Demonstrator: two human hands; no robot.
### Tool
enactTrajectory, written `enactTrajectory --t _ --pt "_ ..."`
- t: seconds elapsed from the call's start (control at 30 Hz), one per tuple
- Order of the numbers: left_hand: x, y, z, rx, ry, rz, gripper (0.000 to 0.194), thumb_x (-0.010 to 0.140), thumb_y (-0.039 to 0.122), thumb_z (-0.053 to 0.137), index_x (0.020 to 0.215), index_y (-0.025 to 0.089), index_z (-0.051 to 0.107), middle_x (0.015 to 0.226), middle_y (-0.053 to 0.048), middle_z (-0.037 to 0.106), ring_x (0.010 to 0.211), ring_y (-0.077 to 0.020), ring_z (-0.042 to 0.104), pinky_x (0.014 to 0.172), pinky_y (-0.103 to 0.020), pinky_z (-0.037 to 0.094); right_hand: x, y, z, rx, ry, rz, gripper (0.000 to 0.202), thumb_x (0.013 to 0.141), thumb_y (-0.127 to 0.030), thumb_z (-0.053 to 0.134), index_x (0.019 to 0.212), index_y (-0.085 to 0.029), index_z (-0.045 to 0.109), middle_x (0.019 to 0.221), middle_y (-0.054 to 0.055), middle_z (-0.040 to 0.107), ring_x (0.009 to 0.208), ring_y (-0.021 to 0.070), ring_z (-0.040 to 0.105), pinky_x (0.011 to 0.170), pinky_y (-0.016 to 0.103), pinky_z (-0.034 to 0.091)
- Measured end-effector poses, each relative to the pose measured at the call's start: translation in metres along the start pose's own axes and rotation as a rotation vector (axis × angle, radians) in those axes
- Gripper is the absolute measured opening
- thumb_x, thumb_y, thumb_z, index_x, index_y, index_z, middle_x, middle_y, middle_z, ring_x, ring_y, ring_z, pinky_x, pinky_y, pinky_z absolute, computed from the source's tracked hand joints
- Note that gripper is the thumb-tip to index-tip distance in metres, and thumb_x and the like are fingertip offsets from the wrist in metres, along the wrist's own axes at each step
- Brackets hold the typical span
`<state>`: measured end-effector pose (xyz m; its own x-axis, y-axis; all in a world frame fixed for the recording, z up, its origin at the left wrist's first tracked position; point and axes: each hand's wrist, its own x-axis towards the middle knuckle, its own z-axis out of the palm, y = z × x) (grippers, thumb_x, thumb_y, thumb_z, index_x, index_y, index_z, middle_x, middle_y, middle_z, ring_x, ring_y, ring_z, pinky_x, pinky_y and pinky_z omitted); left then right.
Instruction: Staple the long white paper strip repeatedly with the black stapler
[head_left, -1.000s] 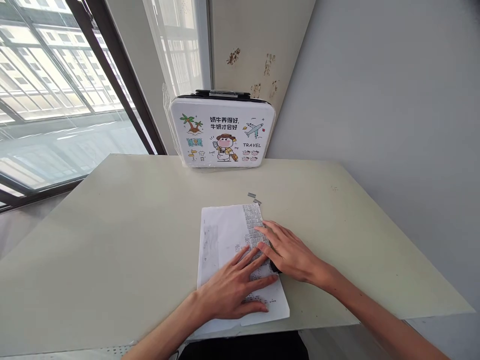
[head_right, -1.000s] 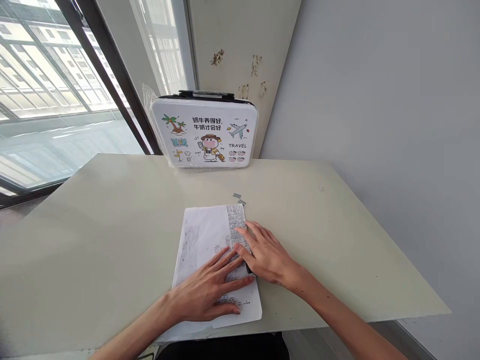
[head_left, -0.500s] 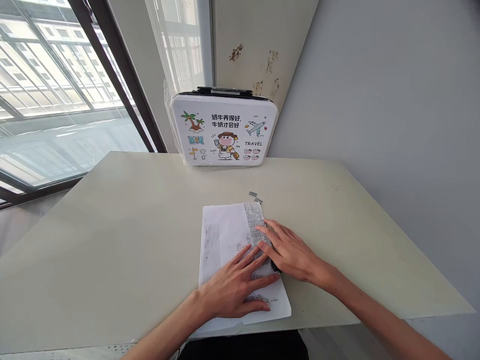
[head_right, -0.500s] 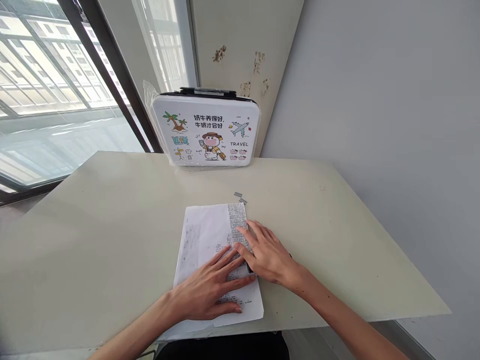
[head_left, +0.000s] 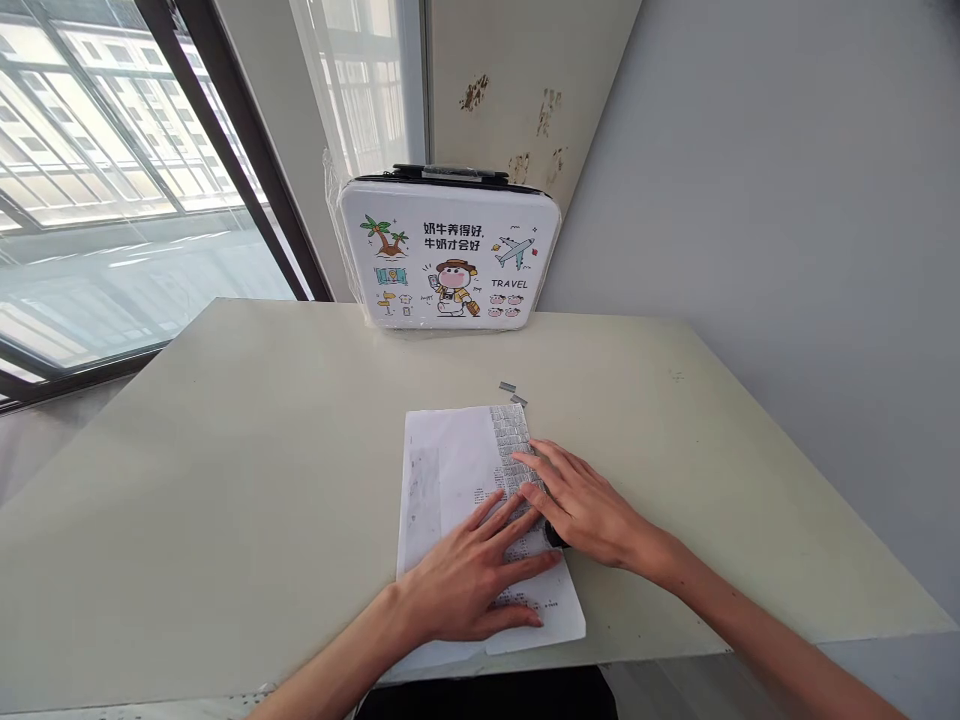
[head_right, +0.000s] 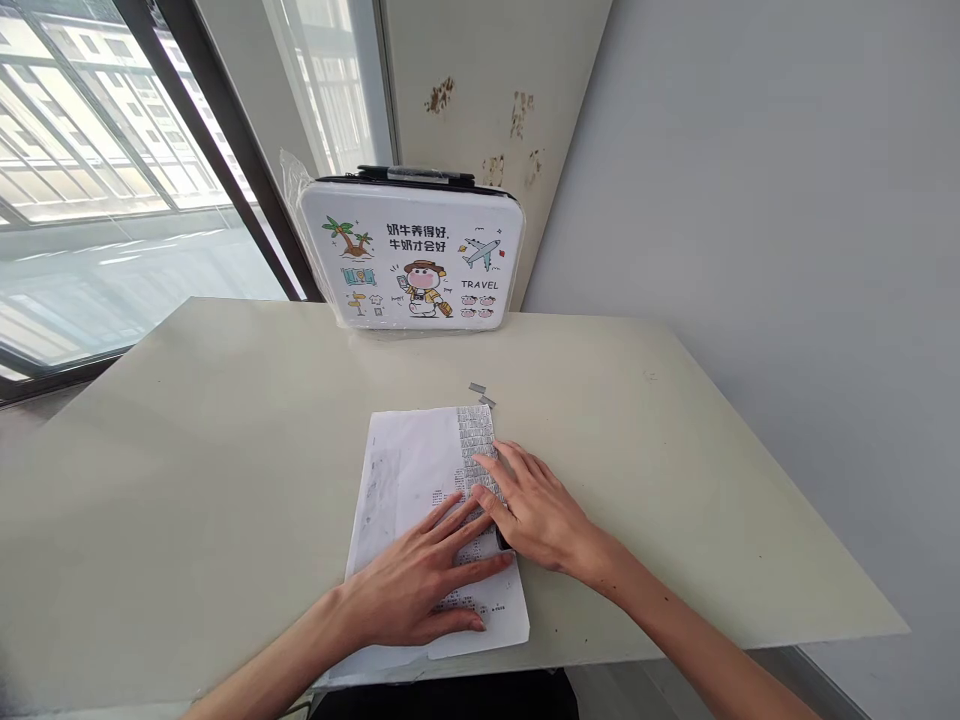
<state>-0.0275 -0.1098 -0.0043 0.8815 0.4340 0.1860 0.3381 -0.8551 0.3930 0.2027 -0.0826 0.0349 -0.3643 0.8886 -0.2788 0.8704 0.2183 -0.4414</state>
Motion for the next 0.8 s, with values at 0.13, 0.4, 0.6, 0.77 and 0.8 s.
enactTrajectory --t 0.13,0.4,0.6,0.77,0.8 --pt "0.0 0.0 0.0 -0.014 0.0 -0.005 0.064 0.103 0.059 0.056 0.159 0.029 0.045 0.174 -0.007 0.019 0.16 -0.0363 0.015 0.13 -0.056 0.02 -0.001 0.005 -0.005 0.096 -0.028 0.012 0.061 0.108 -0.064 0.023 0.159 -0.037 0.04 0.172 -0.001 0.03 0.16 0.0238 0.023 0.13 0.047 0.028" --pt "0.001 0.0 -0.001 -0.016 -0.06 -0.018 0.064 0.104 0.06 0.053 0.158 0.027 0.046 0.175 -0.009 0.014 0.16 -0.0357 0.01 0.13 -0.057 0.018 -0.001 0.008 -0.008 0.202 -0.064 0.034 0.061 0.108 -0.065 0.023 0.16 -0.037 0.038 0.173 -0.002 0.027 0.161 0.0223 0.019 0.131 0.047 0.024" --pt "-0.001 -0.001 0.0 -0.027 -0.047 -0.015 0.064 0.104 0.059 0.055 0.158 0.028 0.046 0.175 -0.008 0.016 0.16 -0.0363 0.012 0.13 -0.057 0.018 0.0 0.011 -0.005 0.2 -0.061 0.034 0.06 0.108 -0.064 0.024 0.16 -0.037 0.038 0.173 -0.003 0.027 0.161 0.0218 0.02 0.131 0.046 0.025" --pt "-0.001 -0.001 0.0 -0.022 -0.024 -0.018 0.064 0.103 0.059 0.056 0.159 0.029 0.046 0.175 -0.007 0.016 0.16 -0.0365 0.014 0.13 -0.056 0.018 0.0 0.012 -0.003 0.169 -0.044 0.027 0.06 0.108 -0.063 0.023 0.159 -0.036 0.039 0.173 -0.002 0.028 0.161 0.0225 0.021 0.131 0.047 0.026" --pt "-0.001 -0.001 0.0 -0.021 -0.023 -0.018 0.064 0.103 0.059 0.056 0.159 0.029 0.045 0.175 -0.007 0.016 0.16 -0.0365 0.014 0.13 -0.056 0.018 0.0 0.011 -0.003 0.159 -0.04 0.027 0.06 0.108 -0.063 0.023 0.159 -0.036 0.039 0.173 -0.002 0.028 0.161 0.0227 0.022 0.13 0.047 0.027"
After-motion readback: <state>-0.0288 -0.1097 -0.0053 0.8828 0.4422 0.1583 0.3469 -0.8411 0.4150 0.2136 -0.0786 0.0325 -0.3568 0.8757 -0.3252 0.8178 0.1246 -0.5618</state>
